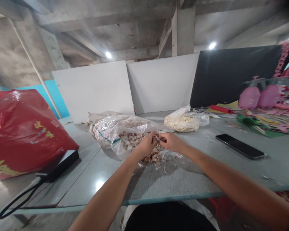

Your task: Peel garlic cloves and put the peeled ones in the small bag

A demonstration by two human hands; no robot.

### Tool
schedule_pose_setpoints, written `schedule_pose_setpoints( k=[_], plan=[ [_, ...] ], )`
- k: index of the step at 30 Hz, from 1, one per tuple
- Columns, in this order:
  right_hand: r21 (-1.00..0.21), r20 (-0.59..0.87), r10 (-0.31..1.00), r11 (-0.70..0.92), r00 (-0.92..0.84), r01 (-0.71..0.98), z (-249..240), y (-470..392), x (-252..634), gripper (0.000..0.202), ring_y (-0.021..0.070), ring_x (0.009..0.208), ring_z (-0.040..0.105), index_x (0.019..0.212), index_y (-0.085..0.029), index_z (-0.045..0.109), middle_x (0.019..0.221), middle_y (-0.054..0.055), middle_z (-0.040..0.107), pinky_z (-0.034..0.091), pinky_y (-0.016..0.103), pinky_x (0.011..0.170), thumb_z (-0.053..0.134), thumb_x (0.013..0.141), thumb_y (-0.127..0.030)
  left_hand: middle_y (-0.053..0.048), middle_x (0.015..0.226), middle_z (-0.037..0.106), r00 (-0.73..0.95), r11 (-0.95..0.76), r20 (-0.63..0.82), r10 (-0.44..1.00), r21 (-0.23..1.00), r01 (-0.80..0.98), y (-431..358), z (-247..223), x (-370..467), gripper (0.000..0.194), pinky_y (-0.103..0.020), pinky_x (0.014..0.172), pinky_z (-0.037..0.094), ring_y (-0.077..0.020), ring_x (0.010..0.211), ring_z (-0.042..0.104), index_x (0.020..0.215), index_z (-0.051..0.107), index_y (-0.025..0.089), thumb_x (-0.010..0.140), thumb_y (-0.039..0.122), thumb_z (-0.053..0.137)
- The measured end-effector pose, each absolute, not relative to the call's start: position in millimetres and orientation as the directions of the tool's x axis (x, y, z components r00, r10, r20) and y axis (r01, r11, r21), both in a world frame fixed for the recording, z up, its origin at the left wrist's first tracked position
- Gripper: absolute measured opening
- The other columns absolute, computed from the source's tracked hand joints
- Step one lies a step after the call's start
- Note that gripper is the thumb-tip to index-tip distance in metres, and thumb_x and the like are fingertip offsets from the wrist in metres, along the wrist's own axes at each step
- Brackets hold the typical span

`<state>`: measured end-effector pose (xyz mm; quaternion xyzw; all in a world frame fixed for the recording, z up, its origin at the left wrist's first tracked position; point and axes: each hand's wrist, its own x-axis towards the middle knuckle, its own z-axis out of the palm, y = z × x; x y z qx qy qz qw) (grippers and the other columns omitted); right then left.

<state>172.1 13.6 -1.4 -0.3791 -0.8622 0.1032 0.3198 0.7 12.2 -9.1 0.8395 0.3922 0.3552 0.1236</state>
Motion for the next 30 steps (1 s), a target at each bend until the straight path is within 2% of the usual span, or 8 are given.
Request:
schedule_pose_setpoints(
  k=[8, 12, 17, 23, 30],
  plan=[
    [-0.428, 0.43, 0.747, 0.663, -0.506, 0.615, -3.0, 17.6, 175.7, 0.022, 0.0094, 0.052, 0.041, 0.073, -0.016, 0.056, 0.056, -0.001, 0.052, 0.024, 0.021, 0.05, 0.049, 0.078, -0.036, -0.003, 0.079, 0.059, 0.427, -0.686, 0.546, 0.721, 0.475, 0.551, 13.7, -11.0, 0.4, 0.024, -0.025, 0.065, 0.039, -0.0147, 0.07, 0.054, 0.101, 0.049, 0.019, 0.083, 0.018, 0.032],
    [-0.413, 0.409, 0.749, 0.661, -0.521, 0.627, -3.4, 17.3, 174.0, 0.028, 0.0096, 0.054, 0.043, 0.073, -0.015, 0.058, 0.06, 0.0, 0.055, 0.024, 0.021, 0.05, 0.053, 0.076, -0.042, -0.003, 0.077, 0.059, 0.438, -0.691, 0.54, 0.719, 0.48, 0.54, 13.5, -11.2, 0.4, 0.025, -0.025, 0.065, 0.04, -0.0152, 0.07, 0.055, 0.104, 0.048, 0.018, 0.087, 0.023, 0.03],
    [-0.384, 0.406, 0.773, 0.628, -0.487, 0.677, -3.3, 16.7, 173.2, 0.026, 0.0097, 0.054, 0.044, 0.07, -0.016, 0.058, 0.06, 0.001, 0.056, 0.023, 0.021, 0.051, 0.049, 0.079, -0.038, -0.001, 0.069, 0.057, 0.434, -0.673, 0.517, 0.738, 0.506, 0.54, 9.9, -9.6, 0.7, 0.027, -0.025, 0.063, 0.041, -0.0144, 0.064, 0.055, 0.108, 0.048, 0.018, 0.089, 0.026, 0.029],
    [-0.339, 0.439, 0.781, 0.602, -0.444, 0.723, -2.1, 15.3, 174.6, 0.018, 0.0107, 0.055, 0.044, 0.076, -0.017, 0.057, 0.064, 0.002, 0.057, 0.023, 0.022, 0.051, 0.047, 0.078, -0.031, 0.001, 0.061, 0.057, 0.424, -0.633, 0.47, 0.774, 0.555, 0.539, 9.4, -9.5, 2.0, 0.029, -0.025, 0.057, 0.041, -0.0134, 0.052, 0.054, 0.111, 0.047, 0.02, 0.089, 0.032, 0.032],
    [-0.341, 0.441, 0.791, 0.585, -0.425, 0.736, -1.7, 14.5, 175.1, 0.014, 0.0108, 0.054, 0.043, 0.078, -0.017, 0.056, 0.062, 0.001, 0.055, 0.023, 0.022, 0.051, 0.047, 0.076, -0.027, -0.002, 0.079, 0.064, 0.436, -0.643, 0.473, 0.766, 0.563, 0.519, 11.9, -10.4, 1.9, 0.025, -0.024, 0.056, 0.041, -0.0106, 0.051, 0.055, 0.104, 0.048, 0.019, 0.088, 0.034, 0.036]
  ],
)
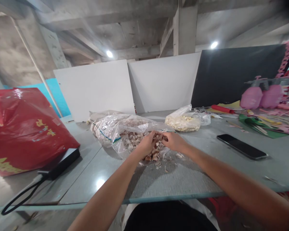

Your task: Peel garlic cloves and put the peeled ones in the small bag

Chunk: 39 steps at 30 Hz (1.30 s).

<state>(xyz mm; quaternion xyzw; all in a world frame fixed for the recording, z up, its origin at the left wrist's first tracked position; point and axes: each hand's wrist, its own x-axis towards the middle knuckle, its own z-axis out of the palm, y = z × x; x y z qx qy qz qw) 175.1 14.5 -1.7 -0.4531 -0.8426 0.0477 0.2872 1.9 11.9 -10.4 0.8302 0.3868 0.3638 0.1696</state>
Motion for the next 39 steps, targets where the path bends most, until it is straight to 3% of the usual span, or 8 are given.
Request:
schedule_pose_setpoints(
  k=[6, 14, 21, 29, 39],
  plan=[
    [-0.377, 0.442, 0.781, 0.608, -0.441, 0.699, -0.4, 12.9, 176.5, 0.016, 0.0095, 0.052, 0.04, 0.075, -0.017, 0.055, 0.058, -0.001, 0.051, 0.023, 0.021, 0.051, 0.044, 0.078, -0.028, -0.002, 0.078, 0.063, 0.394, -0.636, 0.506, 0.767, 0.522, 0.569, 11.0, -5.8, -0.6, 0.02, -0.023, 0.057, 0.04, -0.0114, 0.057, 0.055, 0.096, 0.049, 0.019, 0.085, 0.035, 0.043],
    [-0.405, 0.41, 0.799, 0.591, -0.44, 0.698, 2.6, 8.0, 173.6, 0.024, 0.01, 0.055, 0.044, 0.087, -0.018, 0.058, 0.065, 0.0, 0.057, 0.023, 0.021, 0.05, 0.051, 0.077, -0.038, -0.001, 0.075, 0.063, 0.292, -0.6, 0.569, 0.769, 0.482, 0.639, 11.2, -5.1, 1.4, 0.016, -0.024, 0.06, 0.038, -0.0126, 0.064, 0.054, 0.084, 0.053, 0.018, 0.081, 0.033, 0.047],
    [-0.33, 0.418, 0.796, 0.581, -0.437, 0.744, -0.2, 11.7, 172.2, 0.017, 0.0108, 0.055, 0.045, 0.082, -0.018, 0.06, 0.065, 0.001, 0.058, 0.022, 0.022, 0.051, 0.048, 0.077, -0.028, -0.002, 0.079, 0.064, 0.275, -0.58, 0.566, 0.777, 0.475, 0.662, 10.6, -5.2, 1.5, 0.021, -0.023, 0.056, 0.036, -0.0108, 0.057, 0.05, 0.084, 0.055, 0.018, 0.079, 0.038, 0.05],
    [-0.275, 0.426, 0.774, 0.604, -0.468, 0.748, 1.3, 13.3, 175.6, 0.018, 0.0113, 0.056, 0.047, 0.074, -0.017, 0.057, 0.066, 0.002, 0.059, 0.023, 0.023, 0.052, 0.046, 0.079, -0.031, -0.002, 0.081, 0.065, 0.322, -0.611, 0.565, 0.76, 0.449, 0.652, 7.4, -3.2, 1.9, 0.017, -0.023, 0.056, 0.036, -0.0107, 0.058, 0.051, 0.088, 0.057, 0.019, 0.08, 0.033, 0.051],
    [-0.376, 0.355, 0.748, 0.664, -0.561, 0.647, -1.7, 16.5, 177.6, 0.028, 0.0115, 0.051, 0.046, 0.067, -0.017, 0.057, 0.057, 0.002, 0.056, 0.026, 0.022, 0.05, 0.044, 0.081, -0.038, -0.003, 0.081, 0.066, 0.318, -0.592, 0.54, 0.779, 0.467, 0.657, 8.2, -3.9, 2.1, 0.019, -0.024, 0.057, 0.038, -0.0131, 0.06, 0.054, 0.092, 0.057, 0.019, 0.082, 0.032, 0.046]
  ],
)
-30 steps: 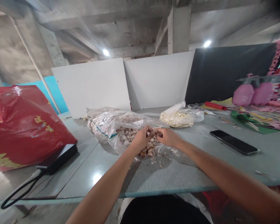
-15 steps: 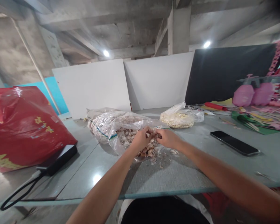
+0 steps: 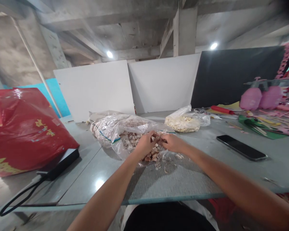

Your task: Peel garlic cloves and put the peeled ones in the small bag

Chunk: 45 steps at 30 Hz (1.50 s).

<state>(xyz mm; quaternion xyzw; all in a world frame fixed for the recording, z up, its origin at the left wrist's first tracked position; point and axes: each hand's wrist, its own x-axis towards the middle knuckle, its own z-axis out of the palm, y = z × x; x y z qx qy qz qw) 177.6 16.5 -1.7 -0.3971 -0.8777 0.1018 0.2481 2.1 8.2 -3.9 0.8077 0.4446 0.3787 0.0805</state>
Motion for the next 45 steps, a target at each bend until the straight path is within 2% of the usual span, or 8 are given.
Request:
schedule_pose_setpoints(
  k=[5, 15, 23, 29, 32, 36, 41, 45],
  plan=[
    [-0.401, 0.39, 0.748, 0.663, -0.538, 0.632, -1, 20, 176, 0.024, 0.0109, 0.052, 0.046, 0.07, -0.017, 0.058, 0.058, 0.001, 0.057, 0.026, 0.022, 0.05, 0.045, 0.081, -0.034, -0.002, 0.084, 0.066, 0.333, -0.617, 0.558, 0.76, 0.46, 0.638, 9, -4, 3, 0.016, -0.024, 0.059, 0.039, -0.0128, 0.061, 0.055, 0.092, 0.057, 0.019, 0.08, 0.026, 0.048],
    [-0.349, 0.458, 0.736, 0.665, -0.499, 0.661, 1, 23, 175, 0.022, 0.0101, 0.052, 0.044, 0.066, -0.017, 0.055, 0.057, 0.0, 0.054, 0.024, 0.022, 0.05, 0.047, 0.078, -0.033, -0.003, 0.082, 0.066, 0.342, -0.636, 0.562, 0.753, 0.487, 0.599, 10, -4, 1, 0.022, -0.024, 0.062, 0.041, -0.0129, 0.062, 0.056, 0.096, 0.059, 0.02, 0.083, 0.031, 0.045],
    [-0.419, 0.441, 0.734, 0.677, -0.516, 0.605, 1, 20, 181, 0.025, 0.0095, 0.047, 0.039, 0.063, -0.017, 0.052, 0.051, -0.002, 0.049, 0.025, 0.022, 0.049, 0.044, 0.079, -0.034, -0.003, 0.083, 0.065, 0.364, -0.65, 0.56, 0.744, 0.483, 0.586, 10, -3, 1, 0.025, -0.023, 0.059, 0.04, -0.0117, 0.058, 0.053, 0.099, 0.058, 0.02, 0.082, 0.034, 0.047],
    [-0.445, 0.461, 0.715, 0.699, -0.526, 0.56, 0, 22, 181, 0.025, 0.0091, 0.048, 0.041, 0.06, -0.016, 0.052, 0.051, -0.002, 0.052, 0.026, 0.022, 0.049, 0.045, 0.079, -0.032, -0.002, 0.088, 0.064, 0.339, -0.656, 0.587, 0.735, 0.491, 0.573, 11, -4, 1, 0.025, -0.023, 0.064, 0.041, -0.0132, 0.069, 0.055, 0.102, 0.057, 0.021, 0.08, 0.031, 0.05],
    [-0.44, 0.46, 0.71, 0.704, -0.533, 0.558, 0, 23, 180, 0.026, 0.0091, 0.048, 0.041, 0.059, -0.016, 0.051, 0.05, -0.002, 0.052, 0.027, 0.022, 0.05, 0.044, 0.08, -0.031, -0.002, 0.086, 0.064, 0.341, -0.663, 0.589, 0.733, 0.508, 0.55, 12, -5, 1, 0.025, -0.023, 0.064, 0.041, -0.0124, 0.067, 0.054, 0.103, 0.058, 0.021, 0.081, 0.029, 0.048],
    [-0.416, 0.436, 0.727, 0.686, -0.531, 0.597, -1, 23, 181, 0.027, 0.0089, 0.048, 0.043, 0.057, -0.015, 0.052, 0.05, -0.001, 0.053, 0.027, 0.021, 0.05, 0.045, 0.079, -0.029, -0.002, 0.084, 0.063, 0.242, -0.632, 0.612, 0.753, 0.569, 0.525, 17, -6, -3, 0.025, -0.022, 0.06, 0.041, -0.0106, 0.06, 0.052, 0.101, 0.057, 0.019, 0.081, 0.031, 0.048],
    [-0.452, 0.422, 0.747, 0.665, -0.515, 0.595, -2, 21, 180, 0.031, 0.0105, 0.051, 0.048, 0.07, -0.016, 0.06, 0.055, 0.0, 0.057, 0.03, 0.021, 0.052, 0.042, 0.083, -0.039, -0.001, 0.079, 0.062, 0.235, -0.618, 0.592, 0.771, 0.608, 0.498, 18, -5, -3, 0.026, -0.021, 0.055, 0.039, -0.0092, 0.056, 0.049, 0.097, 0.059, 0.018, 0.076, 0.033, 0.056],
    [-0.514, 0.435, 0.743, 0.669, -0.509, 0.537, -5, 20, 178, 0.027, 0.0094, 0.049, 0.048, 0.078, -0.016, 0.058, 0.061, -0.001, 0.059, 0.031, 0.021, 0.051, 0.04, 0.084, -0.035, 0.002, 0.06, 0.055, 0.228, -0.583, 0.551, 0.803, 0.646, 0.494, 15, -3, 0, 0.029, -0.02, 0.052, 0.036, -0.0104, 0.054, 0.047, 0.092, 0.064, 0.017, 0.072, 0.037, 0.06]
  ],
)
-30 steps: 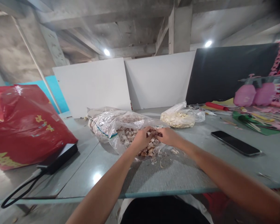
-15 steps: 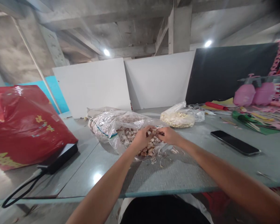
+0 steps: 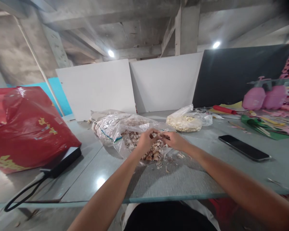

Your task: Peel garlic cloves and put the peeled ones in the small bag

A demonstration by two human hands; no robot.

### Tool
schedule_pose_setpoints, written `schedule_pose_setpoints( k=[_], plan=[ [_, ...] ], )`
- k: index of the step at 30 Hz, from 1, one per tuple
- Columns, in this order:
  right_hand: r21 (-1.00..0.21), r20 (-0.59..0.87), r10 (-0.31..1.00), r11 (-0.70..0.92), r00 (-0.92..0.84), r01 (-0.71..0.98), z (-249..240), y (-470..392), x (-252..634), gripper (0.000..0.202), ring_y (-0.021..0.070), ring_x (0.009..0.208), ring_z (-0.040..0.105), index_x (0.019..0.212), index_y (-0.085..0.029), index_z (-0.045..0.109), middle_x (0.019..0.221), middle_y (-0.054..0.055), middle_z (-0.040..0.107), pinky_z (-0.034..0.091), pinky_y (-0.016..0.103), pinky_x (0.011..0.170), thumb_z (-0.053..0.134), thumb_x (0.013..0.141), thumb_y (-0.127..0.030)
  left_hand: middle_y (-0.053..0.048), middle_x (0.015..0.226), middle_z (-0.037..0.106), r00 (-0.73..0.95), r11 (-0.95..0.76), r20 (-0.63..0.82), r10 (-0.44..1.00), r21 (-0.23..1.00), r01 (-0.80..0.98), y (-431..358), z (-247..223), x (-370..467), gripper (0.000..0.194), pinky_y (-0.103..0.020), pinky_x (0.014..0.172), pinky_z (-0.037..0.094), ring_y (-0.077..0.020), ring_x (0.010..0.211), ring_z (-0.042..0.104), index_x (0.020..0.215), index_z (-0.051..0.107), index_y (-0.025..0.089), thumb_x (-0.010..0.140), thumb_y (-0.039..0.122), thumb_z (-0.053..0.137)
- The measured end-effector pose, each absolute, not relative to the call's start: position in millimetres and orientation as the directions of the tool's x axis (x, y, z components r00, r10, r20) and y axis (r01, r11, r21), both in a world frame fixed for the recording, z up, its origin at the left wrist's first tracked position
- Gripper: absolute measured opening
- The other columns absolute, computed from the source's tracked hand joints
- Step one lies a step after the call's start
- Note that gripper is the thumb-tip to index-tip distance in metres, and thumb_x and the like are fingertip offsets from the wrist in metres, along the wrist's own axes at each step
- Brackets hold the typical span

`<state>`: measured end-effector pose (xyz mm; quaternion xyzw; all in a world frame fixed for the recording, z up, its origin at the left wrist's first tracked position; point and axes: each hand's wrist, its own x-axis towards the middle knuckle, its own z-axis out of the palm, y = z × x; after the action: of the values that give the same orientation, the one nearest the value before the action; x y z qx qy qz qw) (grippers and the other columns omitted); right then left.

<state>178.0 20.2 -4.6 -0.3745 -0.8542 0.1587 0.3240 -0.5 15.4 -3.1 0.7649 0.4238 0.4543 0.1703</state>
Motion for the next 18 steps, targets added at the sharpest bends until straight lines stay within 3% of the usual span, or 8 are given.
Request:
schedule_pose_setpoints(
  k=[7, 13, 18],
  plan=[
    [-0.535, 0.425, 0.744, 0.665, -0.515, 0.521, -4.3, 19.3, 177.9, 0.022, 0.0092, 0.049, 0.046, 0.083, -0.016, 0.059, 0.059, -0.001, 0.057, 0.03, 0.02, 0.05, 0.041, 0.08, -0.027, -0.001, 0.072, 0.06, 0.221, -0.593, 0.559, 0.799, 0.675, 0.438, 15.7, -4.7, 0.2, 0.028, -0.021, 0.053, 0.036, -0.0097, 0.056, 0.046, 0.085, 0.063, 0.016, 0.068, 0.039, 0.062],
    [-0.533, 0.412, 0.758, 0.651, -0.506, 0.541, -4.4, 18.5, 177.8, 0.021, 0.0094, 0.049, 0.044, 0.082, -0.017, 0.059, 0.06, -0.001, 0.057, 0.029, 0.021, 0.05, 0.041, 0.077, -0.025, 0.001, 0.064, 0.056, 0.233, -0.577, 0.532, 0.814, 0.697, 0.426, 15.9, -4.6, -0.4, 0.03, -0.02, 0.052, 0.036, -0.0096, 0.055, 0.046, 0.085, 0.063, 0.015, 0.066, 0.038, 0.064],
    [-0.503, 0.417, 0.764, 0.646, -0.493, 0.575, -4.2, 18.3, 176.4, 0.018, 0.009, 0.051, 0.043, 0.079, -0.016, 0.057, 0.06, -0.002, 0.056, 0.026, 0.02, 0.05, 0.043, 0.076, -0.026, 0.0, 0.069, 0.059, 0.222, -0.581, 0.542, 0.811, 0.698, 0.418, 17.2, -5.4, 0.0, 0.029, -0.02, 0.052, 0.036, -0.0083, 0.054, 0.045, 0.084, 0.063, 0.015, 0.066, 0.038, 0.065]
  ],
)
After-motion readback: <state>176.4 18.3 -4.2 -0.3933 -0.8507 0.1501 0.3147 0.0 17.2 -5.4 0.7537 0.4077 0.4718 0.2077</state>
